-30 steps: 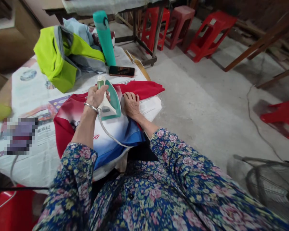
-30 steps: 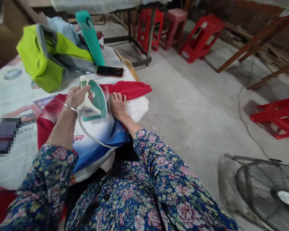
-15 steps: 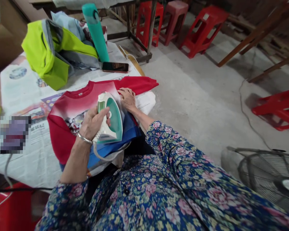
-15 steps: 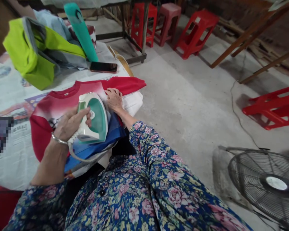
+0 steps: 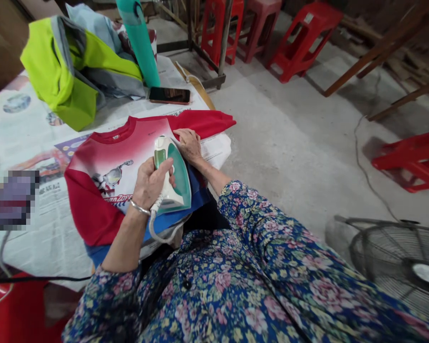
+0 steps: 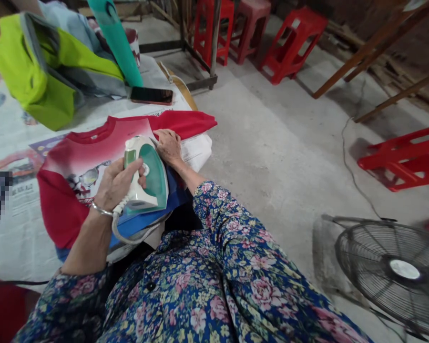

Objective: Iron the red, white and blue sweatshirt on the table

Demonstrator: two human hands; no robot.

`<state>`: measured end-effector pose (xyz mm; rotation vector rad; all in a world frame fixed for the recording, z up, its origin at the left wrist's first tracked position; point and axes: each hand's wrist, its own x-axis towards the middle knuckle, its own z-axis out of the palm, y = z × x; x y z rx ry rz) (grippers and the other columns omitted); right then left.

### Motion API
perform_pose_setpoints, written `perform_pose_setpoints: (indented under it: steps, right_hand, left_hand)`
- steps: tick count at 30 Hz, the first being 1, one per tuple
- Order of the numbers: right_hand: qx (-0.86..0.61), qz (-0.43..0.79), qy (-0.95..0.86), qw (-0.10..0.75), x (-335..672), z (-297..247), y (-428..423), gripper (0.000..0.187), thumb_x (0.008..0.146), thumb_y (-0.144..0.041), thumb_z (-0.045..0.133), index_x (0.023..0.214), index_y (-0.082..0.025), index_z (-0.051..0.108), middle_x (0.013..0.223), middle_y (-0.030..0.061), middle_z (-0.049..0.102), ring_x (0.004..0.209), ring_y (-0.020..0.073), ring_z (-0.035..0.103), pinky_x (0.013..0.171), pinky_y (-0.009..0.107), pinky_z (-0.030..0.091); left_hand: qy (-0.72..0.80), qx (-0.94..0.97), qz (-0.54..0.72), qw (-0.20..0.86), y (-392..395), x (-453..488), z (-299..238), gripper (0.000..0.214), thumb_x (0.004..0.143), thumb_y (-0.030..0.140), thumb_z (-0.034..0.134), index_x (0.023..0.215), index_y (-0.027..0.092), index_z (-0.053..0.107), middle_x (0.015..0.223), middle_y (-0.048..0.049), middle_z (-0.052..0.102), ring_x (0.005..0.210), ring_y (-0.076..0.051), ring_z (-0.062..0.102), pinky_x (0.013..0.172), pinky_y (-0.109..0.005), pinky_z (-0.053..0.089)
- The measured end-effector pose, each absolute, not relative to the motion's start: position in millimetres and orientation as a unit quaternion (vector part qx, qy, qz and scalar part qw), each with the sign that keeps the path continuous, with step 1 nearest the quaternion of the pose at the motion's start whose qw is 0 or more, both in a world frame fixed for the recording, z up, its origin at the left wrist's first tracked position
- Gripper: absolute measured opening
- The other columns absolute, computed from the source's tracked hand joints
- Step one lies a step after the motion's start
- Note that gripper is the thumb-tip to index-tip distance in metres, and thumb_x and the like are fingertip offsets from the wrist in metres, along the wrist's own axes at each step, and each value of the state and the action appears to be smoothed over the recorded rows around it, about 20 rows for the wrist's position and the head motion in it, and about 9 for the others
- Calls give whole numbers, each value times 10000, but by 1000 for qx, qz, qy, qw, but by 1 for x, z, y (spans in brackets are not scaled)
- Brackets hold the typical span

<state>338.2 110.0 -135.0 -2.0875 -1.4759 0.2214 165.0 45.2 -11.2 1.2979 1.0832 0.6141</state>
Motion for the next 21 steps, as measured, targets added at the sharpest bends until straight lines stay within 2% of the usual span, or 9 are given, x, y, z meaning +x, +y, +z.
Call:
perform_pose_setpoints:
  steps: [7,11,15,21]
  right_hand:
    - [-779,79,-555,280,335,-134,107,474,1124,-110,473,1442,-286,777,1589,43,710,1513,246,554,1272,429,394]
    - [-771,83,-561,290,333,-132,106,428,1128,-161,505,1430,-269,790,1596,67,705,1516,276,548,1283,473,395]
    - [-753,86,-583,292,334,-131,103,433,1105,-225,604,1506,-267,761,1604,96,698,1512,319,536,1285,521,398]
    - [-757,92,-585,276,332,-128,100,466,1106,-196,589,1529,-285,763,1635,101,661,1518,324,498,1289,525,365]
  left_hand:
    - [554,497,313,590,84,200,5,426,1037,122,611,635,216,512,499,50,508,446,-102,474,494,-236,437]
    - [569,487,331,575,93,194,7,351,1030,103,622,706,206,536,510,62,526,486,-95,488,553,-225,470]
    - [562,502,326,571,84,173,0,282,955,174,701,722,218,549,544,60,539,469,-113,503,532,-248,494]
    - [573,492,340,560,71,145,-4,251,877,281,733,706,236,554,573,53,543,460,-131,522,513,-272,527]
